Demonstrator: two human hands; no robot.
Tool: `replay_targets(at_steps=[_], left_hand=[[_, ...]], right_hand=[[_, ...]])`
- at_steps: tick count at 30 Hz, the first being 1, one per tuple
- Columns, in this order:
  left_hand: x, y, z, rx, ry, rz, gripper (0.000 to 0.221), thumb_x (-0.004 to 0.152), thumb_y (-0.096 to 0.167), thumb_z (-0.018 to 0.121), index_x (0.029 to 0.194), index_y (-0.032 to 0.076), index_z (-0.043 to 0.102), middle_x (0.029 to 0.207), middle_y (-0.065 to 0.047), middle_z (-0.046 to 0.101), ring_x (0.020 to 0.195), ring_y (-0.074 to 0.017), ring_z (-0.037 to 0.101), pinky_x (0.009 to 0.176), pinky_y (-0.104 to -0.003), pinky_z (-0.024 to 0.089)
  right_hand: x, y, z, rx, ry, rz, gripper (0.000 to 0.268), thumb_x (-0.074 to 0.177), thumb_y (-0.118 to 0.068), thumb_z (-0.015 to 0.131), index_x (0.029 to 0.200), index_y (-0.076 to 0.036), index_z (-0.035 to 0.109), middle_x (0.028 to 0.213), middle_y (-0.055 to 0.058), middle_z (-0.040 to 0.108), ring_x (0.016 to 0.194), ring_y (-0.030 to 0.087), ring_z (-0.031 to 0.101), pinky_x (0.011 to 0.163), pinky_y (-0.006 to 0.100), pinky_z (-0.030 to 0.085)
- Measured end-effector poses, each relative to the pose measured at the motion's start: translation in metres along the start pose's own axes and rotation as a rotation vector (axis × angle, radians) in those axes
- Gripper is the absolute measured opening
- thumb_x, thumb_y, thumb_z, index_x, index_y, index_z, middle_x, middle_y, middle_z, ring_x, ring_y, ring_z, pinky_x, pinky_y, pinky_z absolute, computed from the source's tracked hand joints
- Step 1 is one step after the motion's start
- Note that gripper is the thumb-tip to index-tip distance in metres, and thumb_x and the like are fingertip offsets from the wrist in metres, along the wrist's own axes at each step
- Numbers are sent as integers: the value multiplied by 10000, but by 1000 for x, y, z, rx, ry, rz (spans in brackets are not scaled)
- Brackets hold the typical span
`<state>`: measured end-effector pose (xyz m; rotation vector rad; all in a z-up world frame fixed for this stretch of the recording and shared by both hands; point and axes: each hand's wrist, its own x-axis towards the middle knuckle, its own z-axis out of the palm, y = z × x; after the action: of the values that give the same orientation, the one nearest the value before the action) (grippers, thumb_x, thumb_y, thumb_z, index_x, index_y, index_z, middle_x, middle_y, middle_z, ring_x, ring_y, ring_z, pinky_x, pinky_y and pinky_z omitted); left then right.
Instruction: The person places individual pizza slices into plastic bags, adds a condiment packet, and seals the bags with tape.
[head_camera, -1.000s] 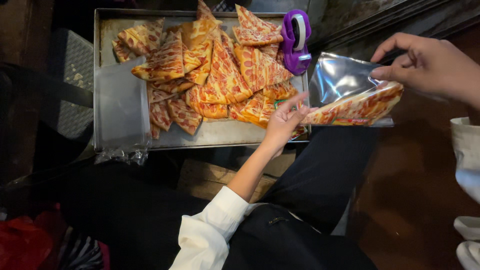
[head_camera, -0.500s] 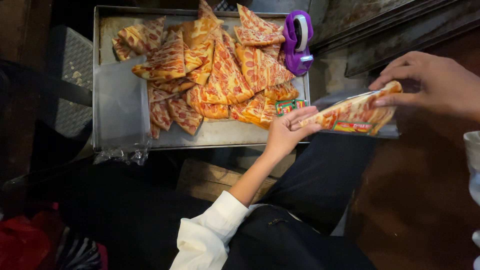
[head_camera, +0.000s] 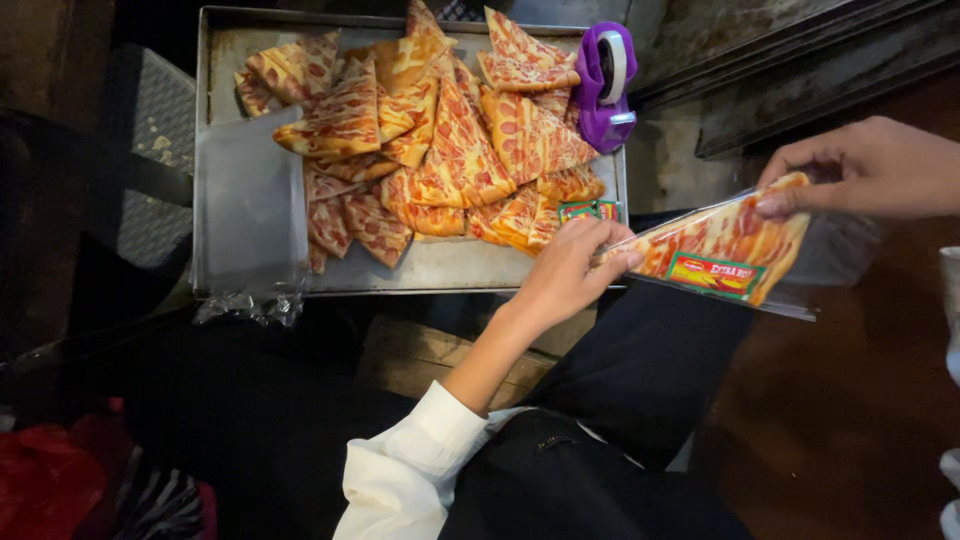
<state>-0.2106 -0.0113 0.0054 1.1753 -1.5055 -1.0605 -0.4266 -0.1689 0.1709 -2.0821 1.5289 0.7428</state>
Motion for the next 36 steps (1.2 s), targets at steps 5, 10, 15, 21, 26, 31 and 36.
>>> replay_targets(at_steps=[5, 10, 15, 21, 26, 31, 36], left_hand=[[-7, -16, -4, -262, -105, 5, 208, 974, 379, 520, 983, 173, 551, 1366, -136, 573, 1239, -225, 551, 1023, -363, 364], [-21, -12, -5, -1107, -206, -243, 198, 1049, 253, 497, 1040, 93, 380, 1044, -231, 643, 949, -457, 687, 737, -352, 615], [-33, -18, 2, -1472, -60, -348, 237, 1071, 214, 478, 1263, 87, 417, 1017, -294, 674, 856, -412, 707, 646, -354, 612], [-44, -35, 36, -1764, -87, -476, 347, 1084, 322, 477, 1235, 20, 551, 989, -152, 731, 834, -271, 739, 702, -335, 623], [-46, 7, -4, -1233, -115, -374, 508, 981, 363, 531, 1411, 156, 357, 1444, -221, 490, 1186, -395, 593, 955, -421, 528], [-37, 34, -39, -801, 107, 93, 1238, 642, 92, 891, 1589, 108, 94, 1639, -148, 169, 1489, -282, 223, 1207, -447, 258], [-34, 42, -58, -633, 220, -33, 1075, 711, 89, 848, 1575, 154, 212, 1540, -202, 349, 1366, -311, 428, 1082, -428, 466]], right_hand=[[25, 0, 0, 326, -147, -74, 226, 811, -174, 777, 948, -18, 866, 886, 77, 870, 826, 152, 684, 801, 266, 459], [53, 25, 10, 877, -365, -212, 353, 911, -182, 545, 1152, 56, 646, 915, 309, 767, 772, 402, 725, 639, 491, 553], [55, 24, 46, 1488, -325, -678, 547, 971, -307, 581, 1432, -30, 482, 1071, 149, 717, 943, 268, 713, 785, 400, 559], [67, -64, 103, 1727, -179, -949, 433, 1003, -407, 585, 1301, -100, 524, 1017, 74, 580, 981, 233, 614, 933, 504, 491], [58, -95, 115, 1781, -246, -1195, 343, 943, -375, 774, 1135, -152, 597, 1168, 31, 647, 1075, 281, 666, 883, 442, 608], [71, -104, 133, 1666, 126, -645, 493, 881, -274, 684, 1299, -72, 520, 1159, 122, 668, 994, 256, 697, 853, 448, 591], [55, -144, 136, 1568, 254, -545, 372, 898, -215, 702, 1225, -93, 571, 1081, 87, 687, 942, 198, 690, 826, 391, 587]])
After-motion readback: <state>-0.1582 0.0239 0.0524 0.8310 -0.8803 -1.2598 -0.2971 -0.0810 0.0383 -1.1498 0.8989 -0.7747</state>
